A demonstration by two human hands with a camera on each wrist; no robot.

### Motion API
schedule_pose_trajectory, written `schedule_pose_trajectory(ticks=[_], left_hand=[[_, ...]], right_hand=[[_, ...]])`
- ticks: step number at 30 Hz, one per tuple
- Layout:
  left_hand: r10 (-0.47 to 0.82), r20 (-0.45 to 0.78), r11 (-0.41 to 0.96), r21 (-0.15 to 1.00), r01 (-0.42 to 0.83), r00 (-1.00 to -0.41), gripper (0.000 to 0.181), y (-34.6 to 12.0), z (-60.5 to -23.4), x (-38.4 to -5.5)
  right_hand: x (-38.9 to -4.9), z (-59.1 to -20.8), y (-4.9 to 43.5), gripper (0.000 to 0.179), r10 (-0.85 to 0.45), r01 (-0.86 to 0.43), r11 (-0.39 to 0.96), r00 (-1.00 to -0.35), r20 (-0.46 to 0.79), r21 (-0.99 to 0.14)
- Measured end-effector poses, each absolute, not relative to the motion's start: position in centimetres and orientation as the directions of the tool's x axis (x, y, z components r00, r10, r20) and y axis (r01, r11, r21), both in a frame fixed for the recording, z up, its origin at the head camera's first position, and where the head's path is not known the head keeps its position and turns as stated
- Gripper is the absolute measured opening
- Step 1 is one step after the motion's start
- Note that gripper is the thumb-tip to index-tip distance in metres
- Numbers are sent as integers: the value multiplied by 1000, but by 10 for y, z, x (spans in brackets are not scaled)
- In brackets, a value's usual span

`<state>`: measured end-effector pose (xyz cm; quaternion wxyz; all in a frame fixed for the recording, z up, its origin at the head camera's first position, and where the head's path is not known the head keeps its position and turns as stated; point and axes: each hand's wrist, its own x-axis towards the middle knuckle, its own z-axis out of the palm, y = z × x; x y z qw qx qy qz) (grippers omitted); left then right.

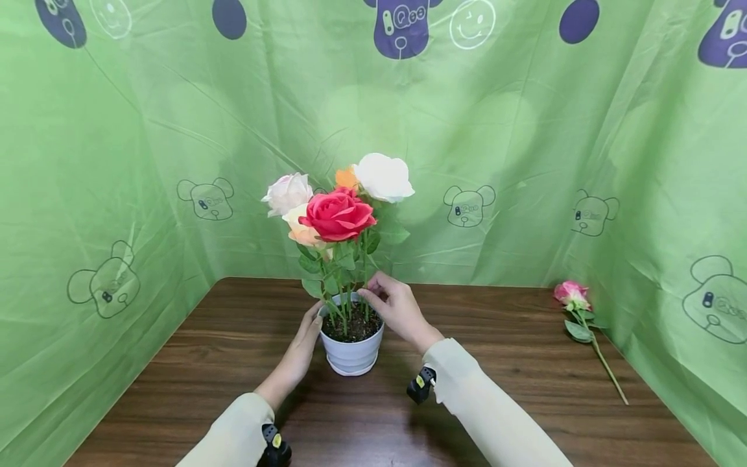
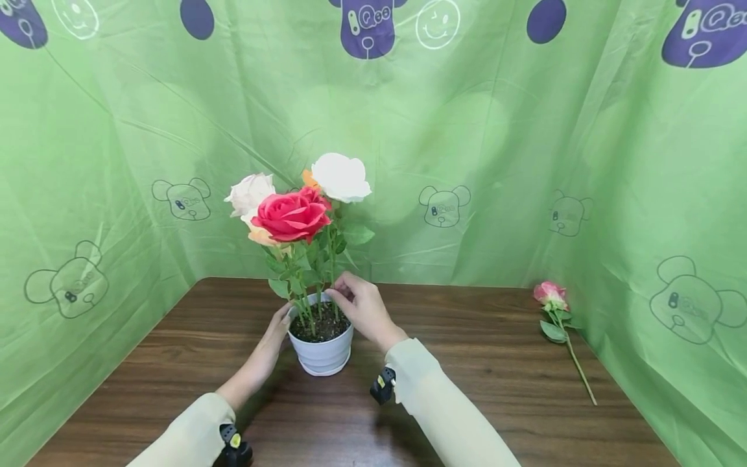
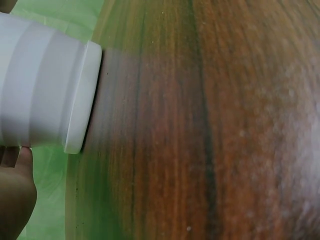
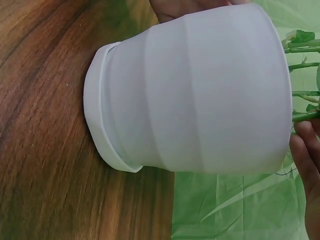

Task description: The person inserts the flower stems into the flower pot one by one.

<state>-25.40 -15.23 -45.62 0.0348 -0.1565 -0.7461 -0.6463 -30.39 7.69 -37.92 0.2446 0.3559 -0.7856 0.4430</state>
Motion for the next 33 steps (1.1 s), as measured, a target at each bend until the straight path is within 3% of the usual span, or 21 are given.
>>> schedule_pose_trajectory(ticks=[8,20,33], left_hand=[[185,255,110,954,278,-949,52,-152,-456,-254],[172,271,119,949,293,-947,52,-153,-457,-254],[177,271,122,948,295,-946,52,-154,-458,-254]], right_hand=[[-307,-384,79,11,-357,-764,387,-641,680,-516],[-309,-390,88,7,-421,-814,435,-562,712,-385],[-311,-390,89,15,-393,-750,492,-644,656,-442]])
